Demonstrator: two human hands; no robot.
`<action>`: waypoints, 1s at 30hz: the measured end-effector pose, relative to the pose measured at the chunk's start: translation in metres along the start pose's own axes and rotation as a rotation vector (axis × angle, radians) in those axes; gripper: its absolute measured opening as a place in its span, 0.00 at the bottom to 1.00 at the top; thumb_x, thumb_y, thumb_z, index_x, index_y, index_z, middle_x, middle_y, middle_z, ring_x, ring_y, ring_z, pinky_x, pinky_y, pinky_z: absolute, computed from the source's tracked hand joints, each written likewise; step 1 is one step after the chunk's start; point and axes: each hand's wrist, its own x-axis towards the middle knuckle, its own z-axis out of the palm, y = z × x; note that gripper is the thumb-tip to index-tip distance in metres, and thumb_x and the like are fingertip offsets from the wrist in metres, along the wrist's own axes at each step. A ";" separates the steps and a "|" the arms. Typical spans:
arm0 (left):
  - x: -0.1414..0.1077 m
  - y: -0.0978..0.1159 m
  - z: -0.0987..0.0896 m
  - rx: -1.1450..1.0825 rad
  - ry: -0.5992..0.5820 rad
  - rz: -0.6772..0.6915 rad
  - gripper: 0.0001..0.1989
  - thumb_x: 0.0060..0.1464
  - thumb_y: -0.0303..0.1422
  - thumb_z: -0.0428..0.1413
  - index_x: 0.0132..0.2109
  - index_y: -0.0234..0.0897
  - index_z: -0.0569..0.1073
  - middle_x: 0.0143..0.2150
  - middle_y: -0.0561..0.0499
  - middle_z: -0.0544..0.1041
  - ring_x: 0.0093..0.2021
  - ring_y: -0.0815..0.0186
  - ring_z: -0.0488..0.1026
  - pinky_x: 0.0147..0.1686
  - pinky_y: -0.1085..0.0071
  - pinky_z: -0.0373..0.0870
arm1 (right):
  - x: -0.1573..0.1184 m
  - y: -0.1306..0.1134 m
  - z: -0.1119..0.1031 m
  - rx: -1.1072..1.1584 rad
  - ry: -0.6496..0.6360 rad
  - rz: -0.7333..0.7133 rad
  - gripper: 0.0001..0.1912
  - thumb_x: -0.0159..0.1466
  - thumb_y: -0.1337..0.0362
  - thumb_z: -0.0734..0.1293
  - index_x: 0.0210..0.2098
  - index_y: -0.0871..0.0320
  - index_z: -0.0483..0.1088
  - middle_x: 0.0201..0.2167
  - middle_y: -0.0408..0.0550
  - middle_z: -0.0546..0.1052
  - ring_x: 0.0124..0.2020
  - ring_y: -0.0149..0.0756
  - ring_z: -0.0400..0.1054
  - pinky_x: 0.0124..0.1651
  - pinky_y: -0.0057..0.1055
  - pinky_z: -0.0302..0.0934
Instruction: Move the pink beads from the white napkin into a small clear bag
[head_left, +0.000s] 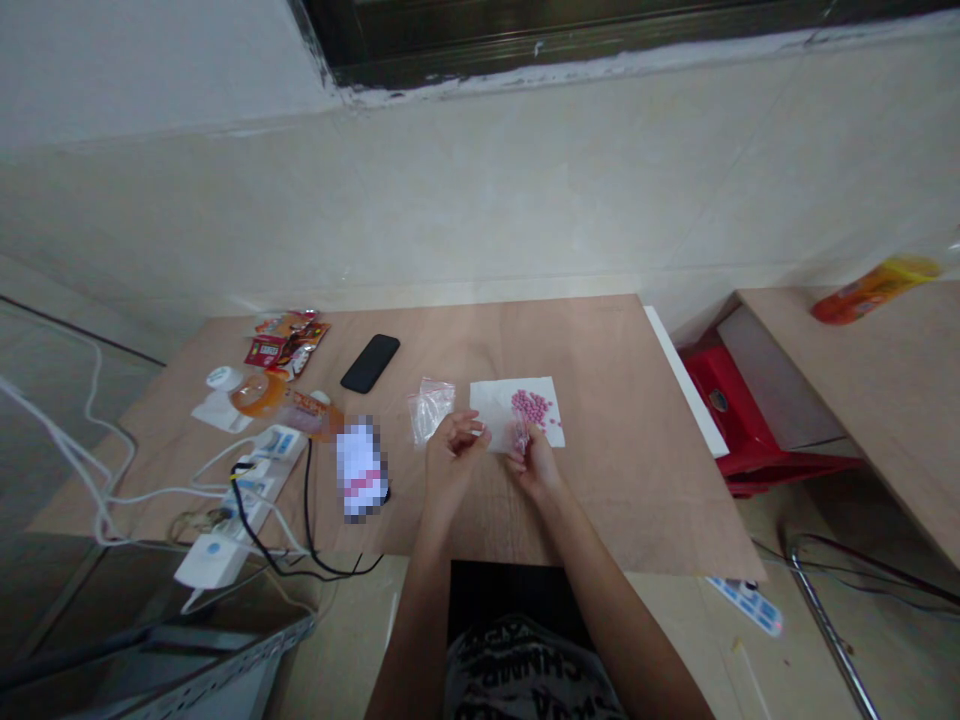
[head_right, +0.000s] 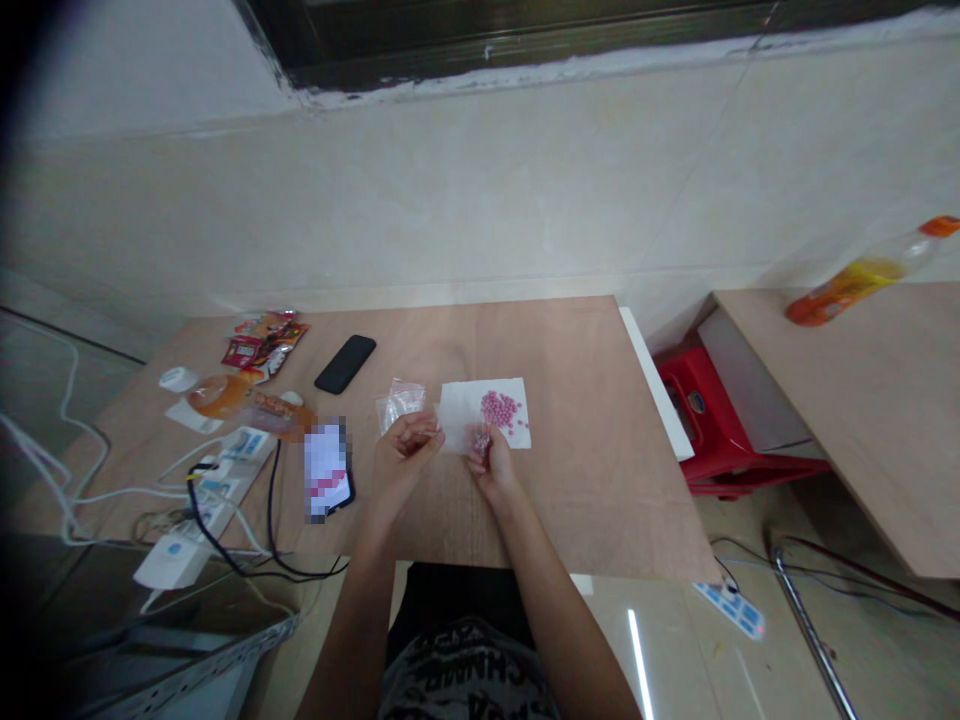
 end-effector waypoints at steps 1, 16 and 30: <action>0.000 0.000 0.000 0.000 -0.001 0.001 0.15 0.44 0.30 0.64 0.41 0.37 0.74 0.32 0.52 0.77 0.30 0.70 0.74 0.32 0.74 0.69 | 0.001 0.002 -0.001 0.032 0.015 0.011 0.07 0.55 0.62 0.66 0.27 0.57 0.63 0.16 0.34 0.63 0.11 0.19 0.45 0.11 0.18 0.35; -0.003 0.008 -0.003 -0.005 -0.012 0.081 0.14 0.46 0.31 0.62 0.42 0.37 0.73 0.33 0.52 0.76 0.31 0.70 0.73 0.33 0.73 0.67 | 0.004 0.016 0.004 0.212 -0.013 0.118 0.05 0.54 0.65 0.64 0.27 0.57 0.61 0.15 0.33 0.62 0.11 0.19 0.41 0.10 0.18 0.34; 0.001 0.005 -0.016 -0.186 0.199 0.074 0.23 0.41 0.28 0.63 0.46 0.40 0.68 0.29 0.59 0.70 0.28 0.74 0.69 0.32 0.78 0.65 | 0.005 -0.006 0.000 -0.148 0.083 -0.034 0.25 0.58 0.49 0.69 0.20 0.54 0.52 0.11 0.29 0.49 0.11 0.21 0.37 0.12 0.20 0.33</action>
